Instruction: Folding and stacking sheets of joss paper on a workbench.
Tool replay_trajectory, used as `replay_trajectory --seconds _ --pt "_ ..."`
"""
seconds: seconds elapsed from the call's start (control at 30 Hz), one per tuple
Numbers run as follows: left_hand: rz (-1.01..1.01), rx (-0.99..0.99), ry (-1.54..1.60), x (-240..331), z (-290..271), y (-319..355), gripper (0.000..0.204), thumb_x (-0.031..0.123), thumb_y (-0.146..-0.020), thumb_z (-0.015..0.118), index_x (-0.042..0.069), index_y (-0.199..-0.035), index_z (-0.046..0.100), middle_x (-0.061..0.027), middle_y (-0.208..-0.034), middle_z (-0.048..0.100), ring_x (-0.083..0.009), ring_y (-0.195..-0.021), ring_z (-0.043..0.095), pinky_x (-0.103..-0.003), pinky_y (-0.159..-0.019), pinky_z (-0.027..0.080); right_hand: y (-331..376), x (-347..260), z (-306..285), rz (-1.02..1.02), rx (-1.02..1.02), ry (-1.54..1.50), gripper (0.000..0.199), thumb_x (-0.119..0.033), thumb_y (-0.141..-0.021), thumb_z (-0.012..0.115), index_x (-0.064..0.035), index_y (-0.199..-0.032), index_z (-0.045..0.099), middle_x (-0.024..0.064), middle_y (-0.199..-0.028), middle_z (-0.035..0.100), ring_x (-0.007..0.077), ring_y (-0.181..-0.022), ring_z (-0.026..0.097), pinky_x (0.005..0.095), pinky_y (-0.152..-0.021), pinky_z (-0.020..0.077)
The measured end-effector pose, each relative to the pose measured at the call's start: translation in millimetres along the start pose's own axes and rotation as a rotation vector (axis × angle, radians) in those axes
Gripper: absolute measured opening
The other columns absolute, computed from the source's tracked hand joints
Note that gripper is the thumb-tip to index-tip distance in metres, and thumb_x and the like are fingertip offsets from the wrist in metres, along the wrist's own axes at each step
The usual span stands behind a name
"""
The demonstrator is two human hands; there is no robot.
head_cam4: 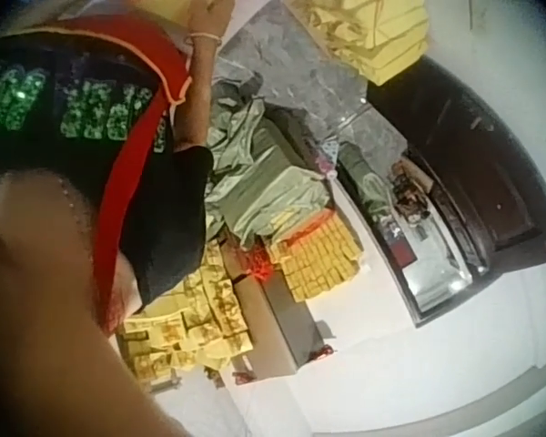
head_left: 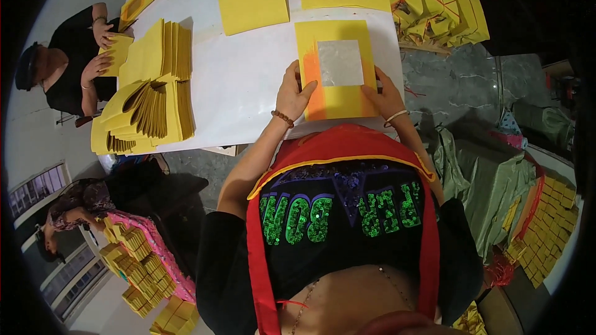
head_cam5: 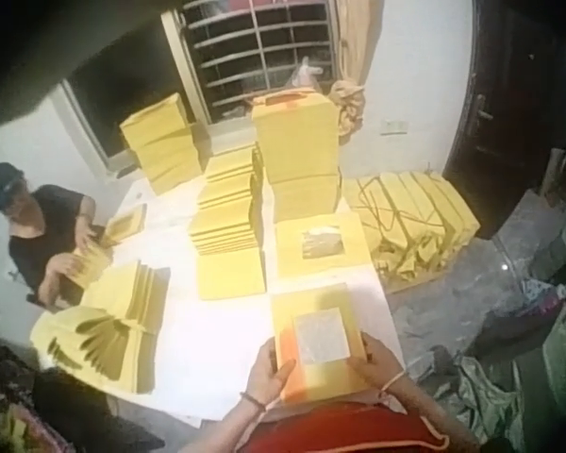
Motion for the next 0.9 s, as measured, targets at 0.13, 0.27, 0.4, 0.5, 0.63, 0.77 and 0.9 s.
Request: replay_trajectory --seconds 0.13,0.27,0.4,0.5,0.63,0.77,0.9 --pt "-0.008 0.017 -0.050 2 0 1 0.065 0.017 -0.077 0.065 -0.001 -0.129 0.030 -0.0164 -0.104 0.055 -0.0226 -0.090 0.056 -0.031 -0.075 0.046 -2 -2 -5 0.025 0.022 0.087 0.055 -0.020 -0.081 0.058 0.0000 -0.128 0.039 0.0186 -0.114 0.051 0.0250 -0.100 0.054 0.0322 -0.083 0.0448" --pt "-0.030 -0.002 -0.110 9 0 -1 0.068 0.012 -0.078 0.064 0.001 -0.132 0.025 -0.0156 -0.100 0.054 -0.0197 -0.081 0.057 -0.029 -0.068 0.047 -2 2 -6 0.025 0.021 -0.009 0.054 -0.021 -0.080 0.059 -0.0018 -0.127 0.041 0.0183 -0.114 0.051 0.0249 -0.099 0.055 0.0324 -0.083 0.0451" --pt "-0.112 0.039 0.011 6 -4 -5 0.073 0.010 -0.075 0.067 0.003 -0.133 0.023 -0.0134 -0.091 0.054 -0.0178 -0.073 0.054 -0.029 -0.064 0.046 -3 0 -5 0.006 0.057 0.036 0.053 -0.021 -0.080 0.059 -0.0041 -0.127 0.042 0.0181 -0.113 0.052 0.0251 -0.097 0.056 0.0322 -0.083 0.0452" --pt "-0.158 0.041 0.070 9 -5 -9 0.074 0.009 -0.075 0.067 0.003 -0.134 0.022 -0.0128 -0.089 0.054 -0.0174 -0.073 0.054 -0.029 -0.064 0.046 -8 4 -4 0.024 0.059 -0.047 0.053 -0.021 -0.080 0.059 -0.0061 -0.128 0.042 0.0181 -0.110 0.052 0.0262 -0.097 0.055 0.0325 -0.083 0.0449" --pt "-0.103 0.033 0.051 3 -4 -11 0.074 0.010 -0.075 0.067 0.003 -0.134 0.022 -0.0128 -0.090 0.054 -0.0173 -0.072 0.054 -0.029 -0.064 0.046 -10 7 -4 -0.007 0.068 0.092 0.054 -0.024 -0.080 0.060 -0.0068 -0.128 0.042 0.0191 -0.109 0.051 0.0269 -0.097 0.055 0.0317 -0.082 0.0456" --pt "-0.123 -0.010 -0.047 9 -6 -7 0.073 0.013 -0.076 0.066 0.004 -0.134 0.022 -0.0133 -0.092 0.054 -0.0171 -0.073 0.054 -0.029 -0.064 0.046 -9 9 -5 0.069 0.053 0.046 0.056 -0.026 -0.079 0.060 -0.0046 -0.128 0.042 0.0191 -0.111 0.051 0.0269 -0.096 0.056 0.0306 -0.080 0.0460" --pt "-0.075 0.044 -0.134 11 -17 -2 0.069 0.016 -0.078 0.064 0.004 -0.133 0.024 -0.0143 -0.096 0.053 -0.0172 -0.072 0.054 -0.029 -0.064 0.046 -7 13 -11 -0.036 0.119 0.089 0.057 -0.026 -0.079 0.060 -0.0020 -0.128 0.041 0.0183 -0.114 0.050 0.0267 -0.094 0.056 0.0310 -0.080 0.0460"
Point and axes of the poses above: each hand's wrist, its own y-axis away from the middle knuckle, its own z-axis out of the palm, x = y × z, the point moved 9 cm from there along -y, towards the middle knuckle
